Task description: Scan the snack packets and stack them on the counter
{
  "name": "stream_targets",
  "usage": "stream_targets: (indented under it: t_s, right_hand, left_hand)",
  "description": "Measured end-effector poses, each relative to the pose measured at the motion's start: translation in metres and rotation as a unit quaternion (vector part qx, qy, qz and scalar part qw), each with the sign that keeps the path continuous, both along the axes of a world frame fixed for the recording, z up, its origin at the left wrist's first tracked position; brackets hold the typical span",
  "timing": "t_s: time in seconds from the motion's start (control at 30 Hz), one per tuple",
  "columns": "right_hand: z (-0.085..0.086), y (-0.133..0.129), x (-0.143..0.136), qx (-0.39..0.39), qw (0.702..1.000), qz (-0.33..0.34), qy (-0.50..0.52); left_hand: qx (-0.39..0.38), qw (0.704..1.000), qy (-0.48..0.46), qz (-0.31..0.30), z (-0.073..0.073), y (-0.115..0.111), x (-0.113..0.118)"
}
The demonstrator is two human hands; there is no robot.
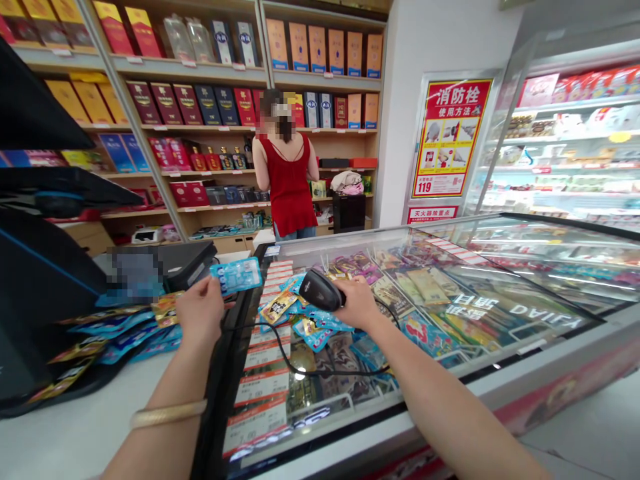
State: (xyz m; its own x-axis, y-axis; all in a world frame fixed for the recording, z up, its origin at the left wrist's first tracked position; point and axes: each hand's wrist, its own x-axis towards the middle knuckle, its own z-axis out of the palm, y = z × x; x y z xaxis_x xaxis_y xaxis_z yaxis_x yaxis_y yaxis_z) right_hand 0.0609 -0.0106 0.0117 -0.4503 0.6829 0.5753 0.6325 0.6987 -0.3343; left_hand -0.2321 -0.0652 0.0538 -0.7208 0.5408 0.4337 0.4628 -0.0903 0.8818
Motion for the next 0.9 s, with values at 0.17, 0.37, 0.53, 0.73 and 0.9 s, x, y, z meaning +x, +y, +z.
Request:
stream_targets:
  t_s: [0.17, 0.37, 0.53, 0.73, 0.9]
  right_hand:
    - [0.000, 0.001, 0.001, -0.002, 1.000, 0.005, -0.018]
    - [0.003, -0.001, 0.000, 0.002, 0.999, 0.014, -0.034]
    - [0.004, -0.003, 0.000, 0.004, 0.999, 0.021, -0.048]
    - [0.002, -0.003, -0.001, 0.004, 0.998, 0.017, -0.065]
    - [0.003, -0.003, -0.001, -0.004, 0.997, 0.008, -0.076]
  left_hand:
    - [0.051, 0.984, -0.168, -0.033, -0.025, 0.018, 0.041]
    - [0.007, 0.998, -0.047, -0.049, -0.050, 0.020, 0.030]
    - [-0.041, 0.996, 0.082, -0.020, -0.052, 0.017, 0.027]
    - [-0.086, 0.988, 0.131, 0.008, -0.032, 0.004, 0.048]
    - [-0.089, 0.987, 0.131, 0.006, -0.026, 0.001, 0.053]
